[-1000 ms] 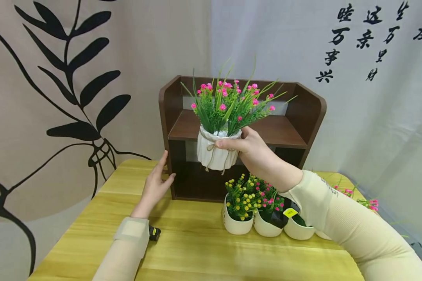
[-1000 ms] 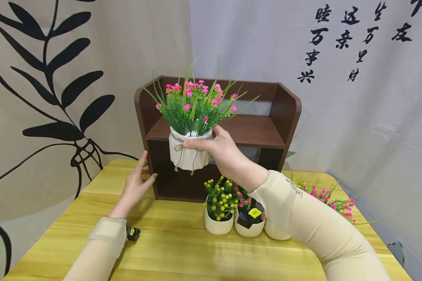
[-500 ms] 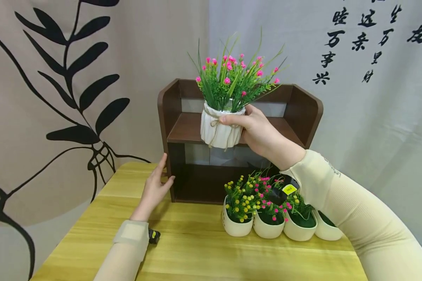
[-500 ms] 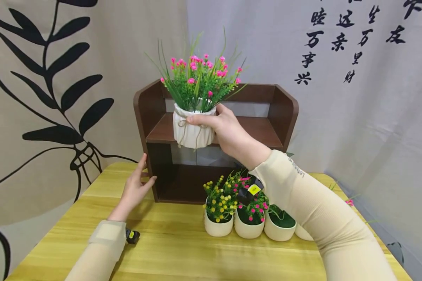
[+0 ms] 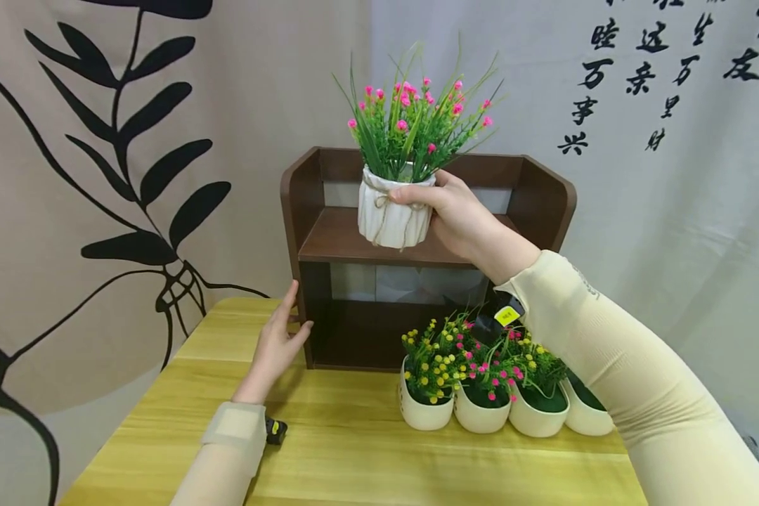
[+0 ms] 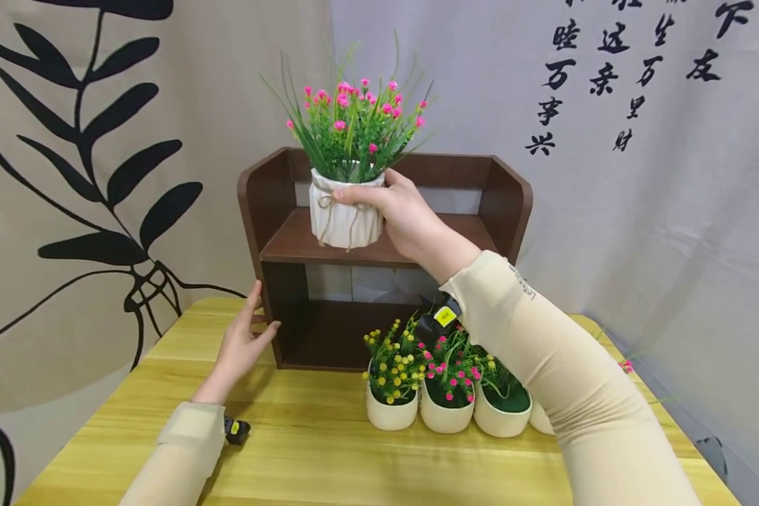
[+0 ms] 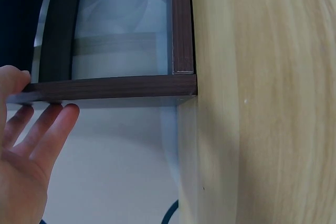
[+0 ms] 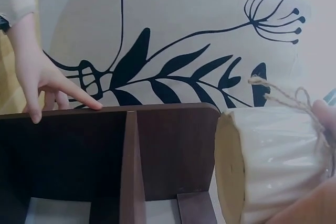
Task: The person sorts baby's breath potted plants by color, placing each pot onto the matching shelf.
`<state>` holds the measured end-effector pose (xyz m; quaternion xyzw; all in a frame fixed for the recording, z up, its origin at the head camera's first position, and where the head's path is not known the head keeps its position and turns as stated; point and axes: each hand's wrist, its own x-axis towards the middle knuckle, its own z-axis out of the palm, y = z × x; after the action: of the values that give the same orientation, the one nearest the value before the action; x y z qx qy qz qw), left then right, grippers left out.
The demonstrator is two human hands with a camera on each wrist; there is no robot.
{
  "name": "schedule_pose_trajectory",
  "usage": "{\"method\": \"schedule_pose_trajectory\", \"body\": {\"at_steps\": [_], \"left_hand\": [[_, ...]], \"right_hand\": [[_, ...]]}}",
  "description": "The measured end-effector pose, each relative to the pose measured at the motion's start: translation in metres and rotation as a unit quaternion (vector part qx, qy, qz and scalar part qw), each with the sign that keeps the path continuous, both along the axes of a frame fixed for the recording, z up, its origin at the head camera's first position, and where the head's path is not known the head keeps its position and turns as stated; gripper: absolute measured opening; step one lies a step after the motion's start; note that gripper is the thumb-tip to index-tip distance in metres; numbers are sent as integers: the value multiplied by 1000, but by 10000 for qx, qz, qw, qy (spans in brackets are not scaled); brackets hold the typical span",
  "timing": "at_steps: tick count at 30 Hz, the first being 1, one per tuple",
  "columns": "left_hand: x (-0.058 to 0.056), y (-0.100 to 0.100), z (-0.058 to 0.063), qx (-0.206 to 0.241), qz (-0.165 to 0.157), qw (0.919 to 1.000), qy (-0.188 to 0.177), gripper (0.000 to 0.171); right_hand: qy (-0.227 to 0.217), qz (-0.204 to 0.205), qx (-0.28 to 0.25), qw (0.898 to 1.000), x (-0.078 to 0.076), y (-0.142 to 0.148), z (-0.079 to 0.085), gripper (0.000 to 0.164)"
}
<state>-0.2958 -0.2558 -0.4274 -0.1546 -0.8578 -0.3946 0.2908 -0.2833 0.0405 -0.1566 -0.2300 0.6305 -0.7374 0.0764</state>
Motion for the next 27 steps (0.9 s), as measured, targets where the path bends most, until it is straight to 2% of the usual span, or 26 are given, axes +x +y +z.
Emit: {"method": "schedule_pose_trajectory", "body": {"at_steps": [6, 14, 22, 27], "left_hand": [[0, -1, -2, -42, 10, 10000, 89, 90], [2, 0, -2, -17, 0, 10000, -16, 91], [0, -1, -2, 14, -26, 9998, 175, 91], [0, -2, -1, 82, -22, 10000, 53, 91]], "right_hand": [[18, 127, -249, 9996, -10, -11, 2, 44], [-129, 145, -328, 9993, -26, -23, -1, 42], [-221, -12, -322, 9992, -45, -30, -8, 37], [-350, -134, -254, 9990, -55, -34, -11, 36]]}}
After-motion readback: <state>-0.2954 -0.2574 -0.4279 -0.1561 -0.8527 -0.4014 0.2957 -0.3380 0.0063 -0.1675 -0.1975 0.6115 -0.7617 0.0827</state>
